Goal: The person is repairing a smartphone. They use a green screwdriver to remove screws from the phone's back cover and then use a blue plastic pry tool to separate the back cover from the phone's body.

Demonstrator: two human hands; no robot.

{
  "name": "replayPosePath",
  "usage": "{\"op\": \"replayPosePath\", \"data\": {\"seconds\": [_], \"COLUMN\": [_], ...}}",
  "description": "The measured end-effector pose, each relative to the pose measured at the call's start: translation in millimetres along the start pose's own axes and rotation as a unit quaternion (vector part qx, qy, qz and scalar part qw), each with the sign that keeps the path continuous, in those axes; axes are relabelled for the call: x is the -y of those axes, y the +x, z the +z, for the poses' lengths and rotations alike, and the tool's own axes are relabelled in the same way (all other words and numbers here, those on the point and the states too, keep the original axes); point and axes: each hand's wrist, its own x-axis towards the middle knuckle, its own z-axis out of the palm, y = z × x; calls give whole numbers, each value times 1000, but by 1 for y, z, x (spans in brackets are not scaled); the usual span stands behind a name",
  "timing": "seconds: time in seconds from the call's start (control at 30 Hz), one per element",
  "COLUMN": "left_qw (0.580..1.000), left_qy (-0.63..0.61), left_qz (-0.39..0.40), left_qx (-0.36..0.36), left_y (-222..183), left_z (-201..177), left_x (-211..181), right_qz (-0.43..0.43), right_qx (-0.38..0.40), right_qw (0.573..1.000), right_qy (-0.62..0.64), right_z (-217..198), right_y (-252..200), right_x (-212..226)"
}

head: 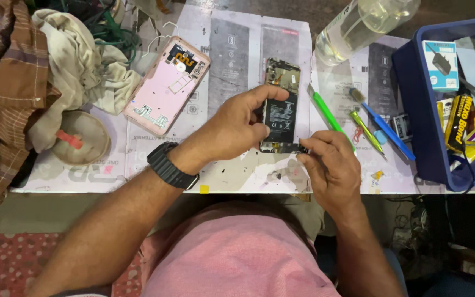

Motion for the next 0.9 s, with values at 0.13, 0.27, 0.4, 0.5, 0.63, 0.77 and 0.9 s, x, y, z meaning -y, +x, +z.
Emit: {"op": "replayPosePath", "data": {"seconds": [0.13,0.27,0.4,0.5,0.63,0.77,0.9], "left_qw": [1000,1000,1000,1000,998,998,999], "left_qy": [-12,-2,-14,-7,-33,-35,-20], "left_qz": [13,14,9,8,43,35,19], "left_qx": [11,17,15,14,25,25,27], "left_y": [-1,0,1,0,2,1,2], "left_z": [0,-1,-2,-2,-1,-2,-4], "left_x": [-3,-2,-1,-1,0,0,-2], "right_qz": [-68,-82,-86,-90,-92,-94,-97], "right_qx": [13,47,56,56,55,58,55], "right_qw": [995,993,992,992,992,992,992], "right_qy": [-67,-71,-70,-73,-68,-62,-66], "right_z": [-4,-5,-4,-4,-2,-1,-1], "right_y": [7,13,17,19,19,19,20], "right_x": [3,6,8,8,8,7,8]}}
